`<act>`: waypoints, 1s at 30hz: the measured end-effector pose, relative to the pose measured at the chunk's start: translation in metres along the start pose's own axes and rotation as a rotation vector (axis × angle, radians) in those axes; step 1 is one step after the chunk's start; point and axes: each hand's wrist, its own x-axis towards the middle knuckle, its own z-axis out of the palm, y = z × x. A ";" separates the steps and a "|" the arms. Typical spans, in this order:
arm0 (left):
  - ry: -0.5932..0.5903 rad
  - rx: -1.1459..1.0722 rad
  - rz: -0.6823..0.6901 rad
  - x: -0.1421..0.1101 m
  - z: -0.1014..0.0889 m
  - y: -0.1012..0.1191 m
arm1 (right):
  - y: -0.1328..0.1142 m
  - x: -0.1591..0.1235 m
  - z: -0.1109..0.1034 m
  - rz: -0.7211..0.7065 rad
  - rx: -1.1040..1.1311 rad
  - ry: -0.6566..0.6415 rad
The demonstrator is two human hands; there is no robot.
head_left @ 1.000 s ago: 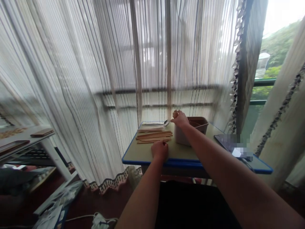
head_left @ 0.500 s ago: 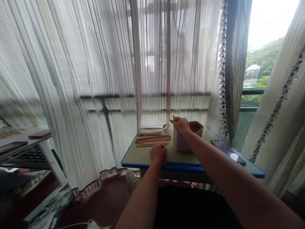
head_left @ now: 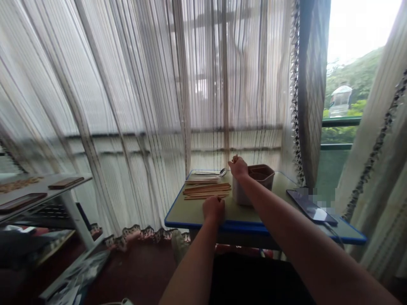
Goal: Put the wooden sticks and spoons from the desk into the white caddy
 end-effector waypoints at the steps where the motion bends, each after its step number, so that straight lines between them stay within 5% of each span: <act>1: 0.000 -0.002 -0.003 0.000 0.000 0.000 | 0.000 -0.001 0.002 -0.006 -0.018 -0.051; 13: -0.003 -0.020 -0.013 0.000 0.000 -0.001 | 0.009 -0.002 -0.021 0.041 -0.186 -0.196; 18: 0.054 -0.017 -0.034 0.002 0.000 -0.001 | 0.015 -0.032 -0.032 -0.203 -0.129 0.110; 23: 0.082 0.023 -0.041 0.002 0.000 0.001 | 0.057 -0.096 -0.028 -0.530 -0.033 0.320; 25: 0.072 0.060 -0.069 0.000 -0.001 0.003 | 0.078 -0.118 -0.023 -0.558 -0.010 0.262; 30: 0.028 0.105 -0.107 -0.004 -0.004 0.007 | 0.098 -0.137 -0.012 -0.430 -0.146 -0.319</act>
